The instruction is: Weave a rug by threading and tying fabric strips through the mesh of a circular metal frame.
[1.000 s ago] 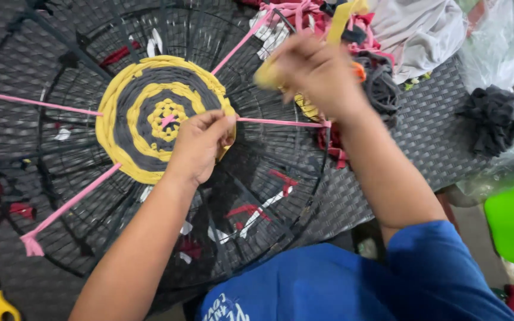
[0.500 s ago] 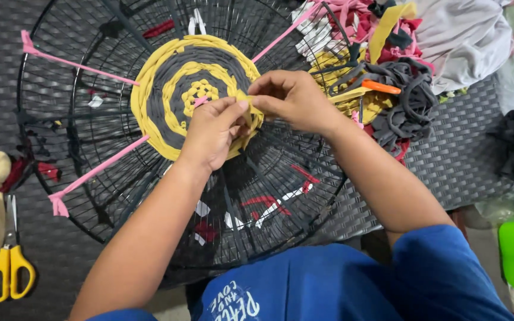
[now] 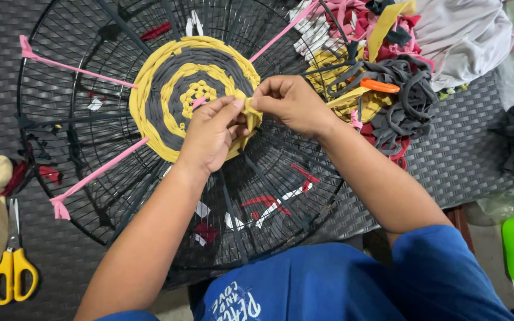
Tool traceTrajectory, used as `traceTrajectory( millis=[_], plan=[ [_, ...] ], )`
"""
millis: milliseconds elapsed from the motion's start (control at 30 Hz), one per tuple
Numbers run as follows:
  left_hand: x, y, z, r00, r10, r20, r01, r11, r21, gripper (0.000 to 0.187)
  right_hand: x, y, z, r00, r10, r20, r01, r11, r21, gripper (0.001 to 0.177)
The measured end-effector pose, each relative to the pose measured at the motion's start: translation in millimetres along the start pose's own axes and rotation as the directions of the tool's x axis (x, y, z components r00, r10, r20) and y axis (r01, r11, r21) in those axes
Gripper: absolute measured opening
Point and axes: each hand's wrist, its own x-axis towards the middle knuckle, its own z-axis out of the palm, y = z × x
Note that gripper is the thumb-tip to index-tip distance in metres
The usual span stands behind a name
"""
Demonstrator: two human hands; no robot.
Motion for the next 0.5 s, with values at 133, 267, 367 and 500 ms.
traceTrajectory(
  millis=[133, 267, 367, 500],
  plan=[
    [5, -3, -6, 1.0, 0.007, 0.005, -0.007, 1.0, 0.005, 0.009, 6, 8, 1, 1.0, 0.003, -0.005, -0.003, 1.0, -0.003, 0.01],
    [7, -11, -11, 0.998, 0.061, 0.031, -0.063, 0.996, 0.066, 0.01, 5, 13, 1, 1.0, -0.025, -0.004, 0.025, 1.0, -0.015, 0.009],
    [9, -15, -12, 0.989, 0.134, 0.064, -0.142, 0.981, 0.135, 0.014, 3, 11, 2, 0.999, -0.041, 0.02, 0.041, 0.999, -0.012, 0.01],
    [10, -20, -17, 0.953, 0.273, 0.129, -0.302, 0.866, 0.4, 0.016, 5, 21, 1, 0.999, -0.001, 0.04, -0.002, 0.998, 0.069, 0.016]
  ],
)
